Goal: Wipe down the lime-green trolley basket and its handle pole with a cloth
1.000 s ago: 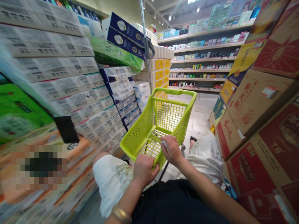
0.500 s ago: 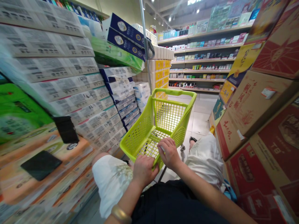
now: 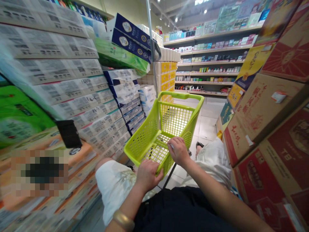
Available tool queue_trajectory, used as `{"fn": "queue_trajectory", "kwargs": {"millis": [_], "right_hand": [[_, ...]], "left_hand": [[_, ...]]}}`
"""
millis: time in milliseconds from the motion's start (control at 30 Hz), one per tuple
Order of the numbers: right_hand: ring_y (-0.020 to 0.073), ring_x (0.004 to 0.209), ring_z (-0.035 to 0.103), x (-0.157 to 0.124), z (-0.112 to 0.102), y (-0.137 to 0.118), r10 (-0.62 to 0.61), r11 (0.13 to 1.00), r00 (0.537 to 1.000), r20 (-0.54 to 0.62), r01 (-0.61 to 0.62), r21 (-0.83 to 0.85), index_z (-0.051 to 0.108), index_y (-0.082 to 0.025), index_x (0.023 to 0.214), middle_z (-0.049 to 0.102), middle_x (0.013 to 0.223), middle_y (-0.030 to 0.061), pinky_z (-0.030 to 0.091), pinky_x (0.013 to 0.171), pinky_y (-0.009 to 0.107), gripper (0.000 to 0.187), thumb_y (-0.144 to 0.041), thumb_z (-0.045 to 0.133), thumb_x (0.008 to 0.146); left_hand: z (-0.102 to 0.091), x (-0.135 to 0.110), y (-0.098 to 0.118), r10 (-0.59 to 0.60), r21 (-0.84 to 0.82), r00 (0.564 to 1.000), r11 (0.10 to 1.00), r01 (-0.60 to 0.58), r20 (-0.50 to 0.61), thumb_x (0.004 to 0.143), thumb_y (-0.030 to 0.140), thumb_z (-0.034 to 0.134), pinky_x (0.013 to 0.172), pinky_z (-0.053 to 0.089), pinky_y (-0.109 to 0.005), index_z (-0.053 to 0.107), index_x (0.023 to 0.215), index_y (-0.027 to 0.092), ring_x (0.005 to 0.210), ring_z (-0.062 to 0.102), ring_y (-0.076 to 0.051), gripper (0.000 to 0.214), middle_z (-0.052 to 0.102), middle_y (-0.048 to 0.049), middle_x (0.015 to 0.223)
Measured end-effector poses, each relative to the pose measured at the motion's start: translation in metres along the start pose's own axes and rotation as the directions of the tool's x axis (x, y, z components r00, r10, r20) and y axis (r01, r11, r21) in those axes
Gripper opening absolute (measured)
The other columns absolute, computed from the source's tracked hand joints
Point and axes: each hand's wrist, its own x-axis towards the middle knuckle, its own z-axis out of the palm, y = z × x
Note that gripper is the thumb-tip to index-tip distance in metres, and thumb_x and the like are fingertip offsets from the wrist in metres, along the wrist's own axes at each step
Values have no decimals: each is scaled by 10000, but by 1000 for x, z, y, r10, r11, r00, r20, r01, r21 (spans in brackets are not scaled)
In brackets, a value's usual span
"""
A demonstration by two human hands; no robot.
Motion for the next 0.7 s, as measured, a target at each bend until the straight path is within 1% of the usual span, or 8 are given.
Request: {"fn": "queue_trajectory", "kwargs": {"millis": [167, 267, 333, 400, 500, 567, 667, 700], "right_hand": [[198, 852, 513, -11, 14, -32, -58, 998, 996, 68, 57, 24, 605, -205, 820, 622, 804, 44, 385, 849, 344, 155, -181, 484, 913], [192, 856, 523, -11, 19, -40, -115, 993, 989, 89, 112, 34, 611, -203, 845, 641, 822, 40, 384, 851, 340, 146, -185, 487, 920], [188, 853, 531, -8, 19, -36, -149, 989, 984, 99, 147, 25, 613, -207, 853, 650, 832, 38, 385, 846, 338, 143, -193, 491, 926], [187, 843, 535, -2, 15, -24, -159, 987, 982, 100, 160, -2, 616, -211, 856, 652, 831, 38, 386, 841, 337, 148, -202, 489, 933], [192, 840, 535, 8, 5, 3, -107, 992, 992, 64, 111, -64, 617, -214, 852, 644, 828, 44, 389, 830, 336, 171, -210, 473, 944], [198, 837, 528, 13, -1, 17, -60, 993, 998, 31, 62, -96, 615, -210, 843, 636, 822, 48, 393, 824, 337, 181, -213, 468, 947], [206, 864, 519, 13, -1, 19, -26, 995, 1000, -1, 26, -100, 613, -208, 849, 631, 841, 54, 393, 849, 347, 176, -209, 466, 945], [208, 882, 517, 10, 1, 14, -22, 996, 1000, -8, 21, -89, 614, -209, 859, 631, 858, 56, 391, 863, 352, 171, -208, 465, 945]], "left_hand": [[-1, 0, -18, 1, 5, 999, 1000, -1, 41, 783, 303, 579, 610, 343, -311, 564, 609, 205, 637, 542, -172, 200, 598, -20, 613], [-6, -2, -29, 24, -5, 998, 1000, -23, 54, 781, 286, 591, 618, 349, -305, 558, 599, 202, 646, 538, -171, 204, 594, -18, 609], [-11, -3, -34, 50, -40, 997, 998, -48, 61, 783, 254, 588, 635, 358, -297, 551, 590, 200, 661, 539, -163, 204, 595, -13, 618], [-14, -4, -36, 70, -85, 996, 994, -65, 56, 800, 240, 572, 656, 370, -290, 545, 587, 199, 676, 539, -157, 218, 595, -12, 630], [-16, -5, -36, 61, -114, 998, 992, -57, 35, 819, 255, 550, 673, 381, -295, 542, 584, 202, 686, 540, -160, 241, 590, -18, 634], [-15, -5, -35, 38, -108, 998, 994, -33, 40, 800, 262, 557, 687, 394, -306, 555, 598, 203, 700, 551, -172, 211, 599, -23, 647], [-14, 0, -34, -12, -94, 998, 995, 18, 58, 733, 246, 581, 753, 422, -333, 614, 703, 206, 764, 587, -197, 60, 647, -30, 722], [-13, 2, -34, -26, -91, 998, 995, 32, 60, 711, 237, 586, 786, 428, -344, 631, 760, 209, 796, 599, -205, 72, 667, -32, 762]]}}
